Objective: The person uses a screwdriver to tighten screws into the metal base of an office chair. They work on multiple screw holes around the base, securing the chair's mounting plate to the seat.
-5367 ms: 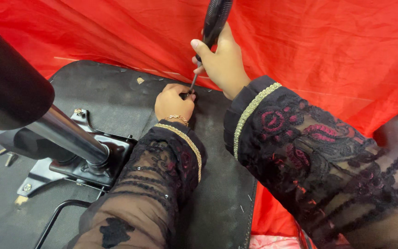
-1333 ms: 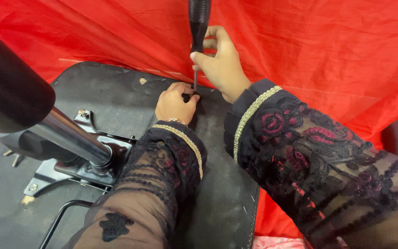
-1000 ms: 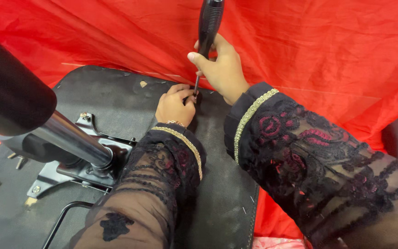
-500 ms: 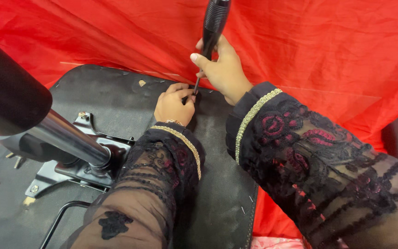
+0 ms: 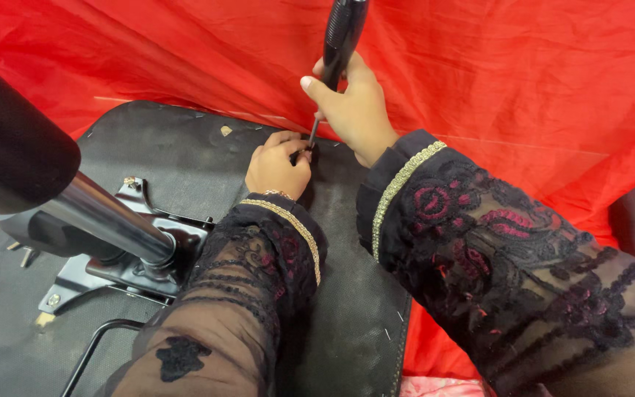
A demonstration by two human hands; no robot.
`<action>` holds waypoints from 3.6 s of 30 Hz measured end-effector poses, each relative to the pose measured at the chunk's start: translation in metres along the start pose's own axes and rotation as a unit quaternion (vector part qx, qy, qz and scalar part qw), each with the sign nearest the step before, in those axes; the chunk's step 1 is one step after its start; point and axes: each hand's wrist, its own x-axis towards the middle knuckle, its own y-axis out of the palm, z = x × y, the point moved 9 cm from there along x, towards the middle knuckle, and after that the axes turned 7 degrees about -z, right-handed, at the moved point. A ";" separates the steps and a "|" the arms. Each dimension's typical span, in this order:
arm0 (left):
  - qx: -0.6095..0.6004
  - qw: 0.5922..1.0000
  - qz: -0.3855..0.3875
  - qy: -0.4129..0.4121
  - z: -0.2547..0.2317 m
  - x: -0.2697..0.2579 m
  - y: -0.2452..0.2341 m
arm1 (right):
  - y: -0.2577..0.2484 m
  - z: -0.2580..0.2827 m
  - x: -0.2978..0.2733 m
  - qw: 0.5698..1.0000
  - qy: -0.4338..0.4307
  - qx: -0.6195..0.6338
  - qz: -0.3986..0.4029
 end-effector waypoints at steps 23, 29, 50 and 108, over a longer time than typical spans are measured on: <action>-0.010 0.997 0.041 -0.064 0.006 0.002 0.001 | -0.001 -0.009 0.009 0.999 -0.001 0.042 0.031; -0.012 1.000 -0.013 0.006 -0.005 -0.001 -0.007 | -0.002 -0.009 0.003 1.000 0.012 -0.012 0.010; -0.041 0.999 0.016 0.028 0.008 0.009 0.008 | -0.025 -0.002 -0.008 0.998 0.027 -0.007 -0.055; 0.066 0.967 -0.231 0.084 -0.041 -0.159 -0.352 | -0.020 0.103 -0.254 0.982 0.036 0.188 -0.007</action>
